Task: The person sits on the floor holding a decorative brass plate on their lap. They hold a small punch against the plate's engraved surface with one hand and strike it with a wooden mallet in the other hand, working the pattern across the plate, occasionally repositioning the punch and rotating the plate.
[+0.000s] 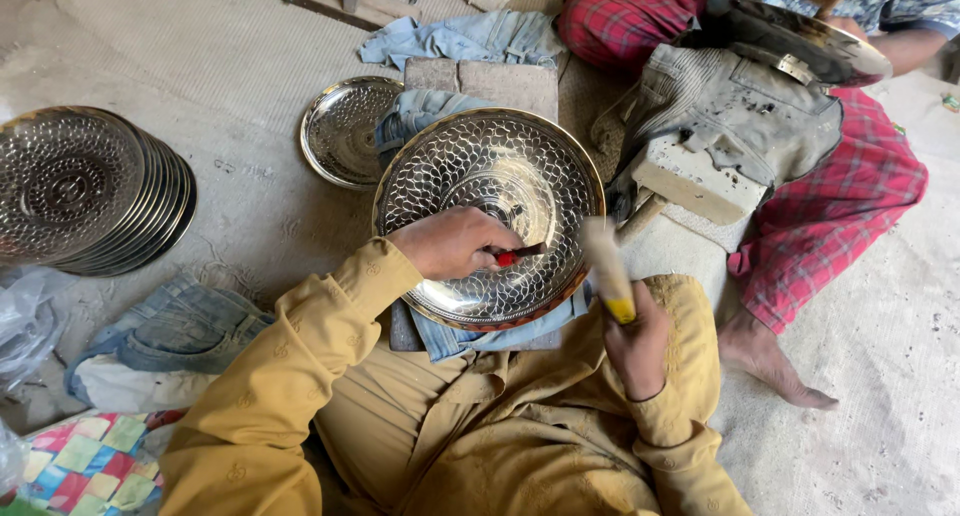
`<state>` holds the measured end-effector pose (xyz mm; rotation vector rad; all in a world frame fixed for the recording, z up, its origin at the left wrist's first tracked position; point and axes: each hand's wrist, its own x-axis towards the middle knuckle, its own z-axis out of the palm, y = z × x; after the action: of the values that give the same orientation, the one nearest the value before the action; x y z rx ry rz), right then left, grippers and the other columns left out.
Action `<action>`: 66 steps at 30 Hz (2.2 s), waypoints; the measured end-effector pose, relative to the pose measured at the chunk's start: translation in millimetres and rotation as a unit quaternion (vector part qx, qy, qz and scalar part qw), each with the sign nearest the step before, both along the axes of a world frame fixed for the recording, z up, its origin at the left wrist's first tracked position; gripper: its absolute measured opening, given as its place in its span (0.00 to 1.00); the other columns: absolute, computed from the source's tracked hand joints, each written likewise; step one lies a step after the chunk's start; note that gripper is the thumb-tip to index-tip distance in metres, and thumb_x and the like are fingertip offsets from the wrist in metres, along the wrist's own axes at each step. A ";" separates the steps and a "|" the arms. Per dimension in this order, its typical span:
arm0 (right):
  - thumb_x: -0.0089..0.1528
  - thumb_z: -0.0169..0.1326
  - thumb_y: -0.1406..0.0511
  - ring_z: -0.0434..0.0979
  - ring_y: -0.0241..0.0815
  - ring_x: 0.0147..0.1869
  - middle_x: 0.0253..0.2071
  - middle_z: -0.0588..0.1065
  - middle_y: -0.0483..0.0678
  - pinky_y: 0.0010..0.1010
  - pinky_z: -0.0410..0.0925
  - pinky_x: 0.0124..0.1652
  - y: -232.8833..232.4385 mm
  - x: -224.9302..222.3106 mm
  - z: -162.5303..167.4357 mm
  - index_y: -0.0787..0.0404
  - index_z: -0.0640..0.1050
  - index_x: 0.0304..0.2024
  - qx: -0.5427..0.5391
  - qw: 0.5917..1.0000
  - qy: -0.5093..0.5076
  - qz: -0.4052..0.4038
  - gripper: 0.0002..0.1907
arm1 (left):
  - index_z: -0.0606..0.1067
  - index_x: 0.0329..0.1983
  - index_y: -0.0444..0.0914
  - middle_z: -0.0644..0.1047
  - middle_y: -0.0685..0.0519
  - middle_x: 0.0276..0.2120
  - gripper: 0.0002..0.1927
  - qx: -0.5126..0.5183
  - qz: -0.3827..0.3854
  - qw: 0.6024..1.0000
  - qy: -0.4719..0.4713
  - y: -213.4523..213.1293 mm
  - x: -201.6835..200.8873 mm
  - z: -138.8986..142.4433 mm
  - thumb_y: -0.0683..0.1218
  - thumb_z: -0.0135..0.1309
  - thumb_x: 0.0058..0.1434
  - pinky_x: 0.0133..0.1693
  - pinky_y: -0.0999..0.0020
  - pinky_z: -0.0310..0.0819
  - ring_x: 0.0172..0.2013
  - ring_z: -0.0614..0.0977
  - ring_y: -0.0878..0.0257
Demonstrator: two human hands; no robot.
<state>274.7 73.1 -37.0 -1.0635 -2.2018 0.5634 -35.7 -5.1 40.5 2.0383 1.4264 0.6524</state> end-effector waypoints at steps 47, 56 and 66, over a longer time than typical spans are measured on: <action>0.62 0.58 0.76 0.78 0.42 0.43 0.41 0.77 0.49 0.33 0.72 0.44 98.3 -126.0 51.0 0.66 0.76 0.45 0.090 0.926 0.332 0.153 0.09 | 0.76 0.50 0.36 0.82 0.50 0.42 0.13 0.302 0.428 0.835 -0.167 -91.6 47.4 -58.9 0.36 0.61 0.63 0.43 0.67 0.84 0.41 0.86 0.61; 0.58 0.67 0.73 0.72 0.49 0.36 0.32 0.72 0.55 0.38 0.65 0.37 55.2 -125.8 121.1 0.68 0.74 0.38 0.215 0.958 0.127 0.141 0.13 | 0.72 0.50 0.36 0.80 0.50 0.36 0.16 0.129 0.413 0.852 -0.296 -46.9 69.7 -43.0 0.37 0.61 0.61 0.36 0.69 0.85 0.36 0.85 0.61; 0.62 0.60 0.71 0.71 0.29 0.61 0.58 0.73 0.47 0.21 0.66 0.58 18.8 -39.0 141.5 0.67 0.66 0.66 -0.234 0.918 0.155 0.281 0.30 | 0.73 0.51 0.37 0.84 0.49 0.36 0.17 0.133 0.340 0.914 -0.176 -3.0 62.2 -26.1 0.41 0.63 0.61 0.36 0.66 0.83 0.36 0.88 0.59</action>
<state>235.7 91.9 104.5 -0.4729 -2.1134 1.4638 26.5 -8.1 14.4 1.4473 1.8888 1.4887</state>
